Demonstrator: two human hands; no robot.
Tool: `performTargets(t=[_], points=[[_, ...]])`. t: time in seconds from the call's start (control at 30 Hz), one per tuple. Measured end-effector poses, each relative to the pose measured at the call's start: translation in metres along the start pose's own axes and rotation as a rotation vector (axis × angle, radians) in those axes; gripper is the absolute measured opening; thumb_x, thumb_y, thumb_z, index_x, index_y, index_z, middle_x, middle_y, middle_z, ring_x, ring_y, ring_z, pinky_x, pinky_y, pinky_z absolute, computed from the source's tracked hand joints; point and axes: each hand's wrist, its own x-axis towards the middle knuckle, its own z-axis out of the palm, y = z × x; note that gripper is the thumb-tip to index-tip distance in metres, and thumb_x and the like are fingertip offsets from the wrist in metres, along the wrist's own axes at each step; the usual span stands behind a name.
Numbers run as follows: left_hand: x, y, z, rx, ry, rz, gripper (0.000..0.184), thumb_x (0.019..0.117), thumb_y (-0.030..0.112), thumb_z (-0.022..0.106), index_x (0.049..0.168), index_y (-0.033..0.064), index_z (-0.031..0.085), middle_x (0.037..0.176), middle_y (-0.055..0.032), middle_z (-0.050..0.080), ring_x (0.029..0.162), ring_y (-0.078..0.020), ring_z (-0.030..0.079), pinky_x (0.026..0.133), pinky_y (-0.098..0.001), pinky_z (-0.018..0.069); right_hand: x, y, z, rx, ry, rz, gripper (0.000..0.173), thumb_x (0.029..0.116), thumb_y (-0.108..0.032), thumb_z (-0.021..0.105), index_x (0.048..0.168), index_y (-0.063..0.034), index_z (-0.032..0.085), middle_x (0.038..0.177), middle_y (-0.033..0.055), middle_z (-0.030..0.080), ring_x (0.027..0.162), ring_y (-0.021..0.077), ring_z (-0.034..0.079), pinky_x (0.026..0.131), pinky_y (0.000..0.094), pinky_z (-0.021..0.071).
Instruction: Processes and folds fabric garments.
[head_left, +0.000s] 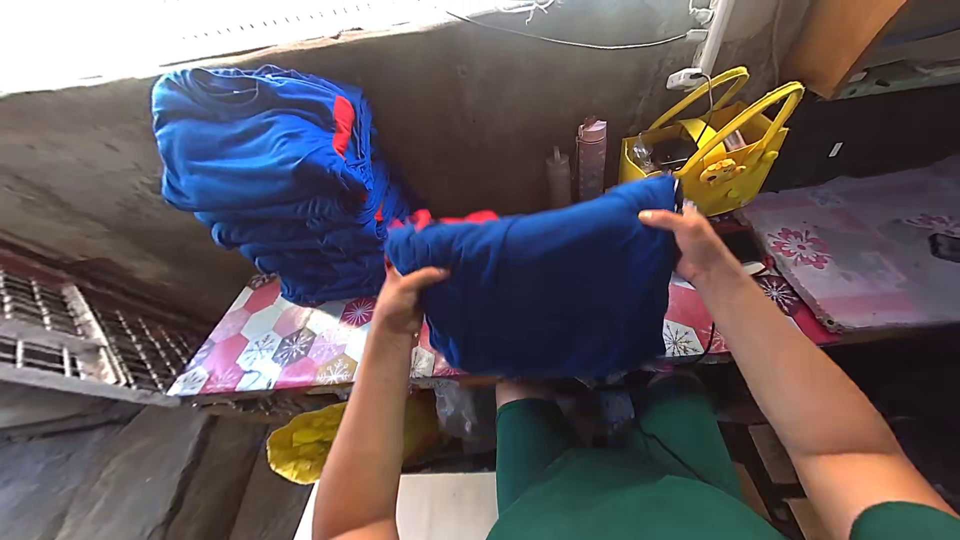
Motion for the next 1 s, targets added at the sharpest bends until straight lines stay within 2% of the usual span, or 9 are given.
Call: performTargets(t=[0.27,0.37,0.43,0.53,0.67,0.73,0.8,0.9,1.0], points=[[0.041,0.009,-0.013,0.075,-0.096,0.261,0.064,0.0654,0.0,0.079,0.124,0.0121,0.056,0.109,0.0029,0.07,0.102,-0.009,0.068,0.088,-0.0329,0.0595,0.025,-0.017,-0.012,-0.129,-0.146,-0.217,0.026,0.0871,-0.011,0.068,0.112,-0.0144,0.06,0.092,-0.0077,0.073,0.079,0.0033,0.07,0.067,0.0244,0.0609],[0.003,-0.068,-0.04,0.148,-0.055,-0.014,0.056,0.0772,0.005,0.076,0.129,0.0078,0.055,0.108,-0.0001,0.071,0.098,-0.009,0.068,0.086,-0.0321,0.0594,-0.001,0.058,-0.036,-0.295,-0.168,0.04,0.047,0.0822,-0.011,0.076,0.125,-0.0034,0.058,0.102,0.0049,0.07,0.085,0.0106,0.067,0.073,0.033,0.0582],[-0.037,-0.124,-0.047,0.182,0.027,-0.306,0.048,0.0947,0.013,0.067,0.136,-0.0025,0.048,0.114,-0.01,0.068,0.103,-0.0143,0.067,0.092,-0.0348,0.0572,-0.023,0.119,-0.06,-0.476,-0.214,0.252,0.048,0.0896,-0.015,0.074,0.13,0.0042,0.057,0.112,0.0151,0.067,0.093,0.0177,0.064,0.084,0.0391,0.0553],[-0.097,-0.186,-0.048,0.293,0.253,-0.59,0.048,0.1005,0.025,0.066,0.13,-0.0107,0.055,0.123,-0.0238,0.064,0.111,-0.0272,0.064,0.098,-0.0462,0.0516,-0.059,0.162,-0.091,-0.802,-0.281,0.431,0.04,0.0962,-0.018,0.071,0.126,0.0081,0.063,0.119,0.0285,0.065,0.111,0.0374,0.063,0.1,0.0562,0.0479],[-0.151,-0.194,-0.028,0.503,0.605,-0.279,0.061,0.0957,0.017,0.07,0.14,-0.0139,0.042,0.139,-0.0342,0.048,0.124,-0.0381,0.054,0.101,-0.0459,0.0486,-0.088,0.111,-0.1,-1.265,-0.25,0.566,0.035,0.1021,-0.025,0.063,0.124,0.0033,0.066,0.119,0.0312,0.066,0.116,0.0505,0.061,0.099,0.0703,0.0432],[-0.154,-0.187,-0.007,0.795,0.485,0.095,0.039,0.0927,0.01,0.068,0.117,-0.019,0.057,0.12,-0.0377,0.058,0.113,-0.0433,0.06,0.097,-0.0494,0.0511,-0.088,0.085,-0.08,-1.307,-0.115,0.399,0.031,0.105,-0.023,0.057,0.116,0.0029,0.069,0.109,0.0303,0.069,0.107,0.0505,0.065,0.09,0.0713,0.0458],[-0.135,-0.189,0.018,0.932,0.121,0.327,0.02,0.0952,0.01,0.063,0.102,-0.0072,0.072,0.109,-0.0247,0.071,0.11,-0.0376,0.068,0.099,-0.0497,0.0539,-0.075,0.083,-0.048,-1.218,-0.079,0.13,0.029,0.1057,-0.02,0.055,0.113,0.0034,0.071,0.106,0.0267,0.071,0.103,0.0452,0.068,0.089,0.0666,0.0495],[-0.088,-0.216,0.057,1.036,-0.445,0.31,0.037,0.1039,0.024,0.055,0.129,-0.0003,0.067,0.137,-0.0218,0.062,0.134,-0.0379,0.055,0.115,-0.0517,0.0414,-0.039,0.118,0.003,-0.98,-0.252,-0.077,0.028,0.1046,-0.017,0.056,0.116,0.0026,0.072,0.113,0.0213,0.072,0.109,0.0352,0.069,0.098,0.056,0.0519],[-0.048,-0.22,0.066,1.264,-0.588,0.146,0.069,0.101,0.054,0.053,0.155,0.0119,0.045,0.161,-0.0191,0.038,0.15,-0.0429,0.032,0.119,-0.063,0.0256,-0.006,0.179,0.027,-0.971,-0.315,-0.026,0.031,0.1062,-0.022,0.054,0.128,-0.0045,0.069,0.128,0.0159,0.068,0.118,0.0315,0.066,0.103,0.0542,0.0502]])
